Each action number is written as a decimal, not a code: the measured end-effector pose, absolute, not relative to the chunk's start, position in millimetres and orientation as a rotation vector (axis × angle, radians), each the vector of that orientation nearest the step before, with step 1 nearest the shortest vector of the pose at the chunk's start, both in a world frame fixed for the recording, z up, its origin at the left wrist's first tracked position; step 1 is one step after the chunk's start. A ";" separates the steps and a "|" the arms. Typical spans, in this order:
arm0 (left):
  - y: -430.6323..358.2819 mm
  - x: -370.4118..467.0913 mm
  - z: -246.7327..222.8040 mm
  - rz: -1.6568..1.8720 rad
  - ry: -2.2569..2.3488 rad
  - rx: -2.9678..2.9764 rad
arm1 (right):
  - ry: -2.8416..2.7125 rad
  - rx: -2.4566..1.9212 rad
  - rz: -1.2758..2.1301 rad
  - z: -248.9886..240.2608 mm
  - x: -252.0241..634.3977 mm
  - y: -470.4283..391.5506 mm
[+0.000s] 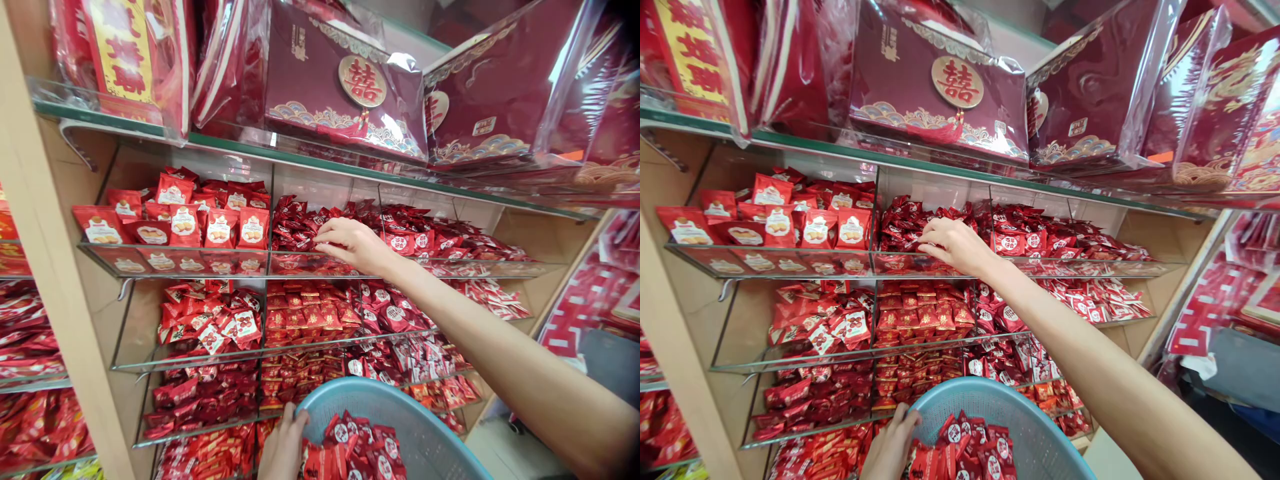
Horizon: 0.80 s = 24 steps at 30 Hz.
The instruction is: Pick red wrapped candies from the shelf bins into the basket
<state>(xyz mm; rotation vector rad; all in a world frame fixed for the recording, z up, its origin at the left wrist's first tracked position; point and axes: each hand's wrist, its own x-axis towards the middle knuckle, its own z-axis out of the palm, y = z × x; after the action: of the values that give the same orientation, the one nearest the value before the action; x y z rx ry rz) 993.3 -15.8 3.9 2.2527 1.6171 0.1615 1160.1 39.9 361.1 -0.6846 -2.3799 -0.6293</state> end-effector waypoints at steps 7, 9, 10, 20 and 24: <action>-16.2 992.7 3.4 0.179 1.610 2.254 | -2.497 -0.719 -0.878 366.5 1161.4 37.7; -15.6 992.9 1.8 0.182 1.605 2.257 | -2.508 -0.726 -0.895 369.3 1160.1 38.4; -15.4 993.0 1.4 0.183 1.604 2.261 | -2.507 -0.731 -0.894 370.5 1158.3 39.0; -12.0 994.6 3.3 0.126 1.617 2.263 | -2.411 -0.932 -0.959 376.2 1123.2 57.7; -10.5 995.3 4.3 0.120 1.609 2.264 | -2.332 -1.012 -1.044 378.5 1115.3 67.3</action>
<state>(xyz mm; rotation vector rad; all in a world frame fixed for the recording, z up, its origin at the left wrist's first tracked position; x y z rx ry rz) 995.3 -10.5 4.3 2.2637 1.6085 0.1195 1115.3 67.3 378.5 -1.0118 -2.3322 -1.0436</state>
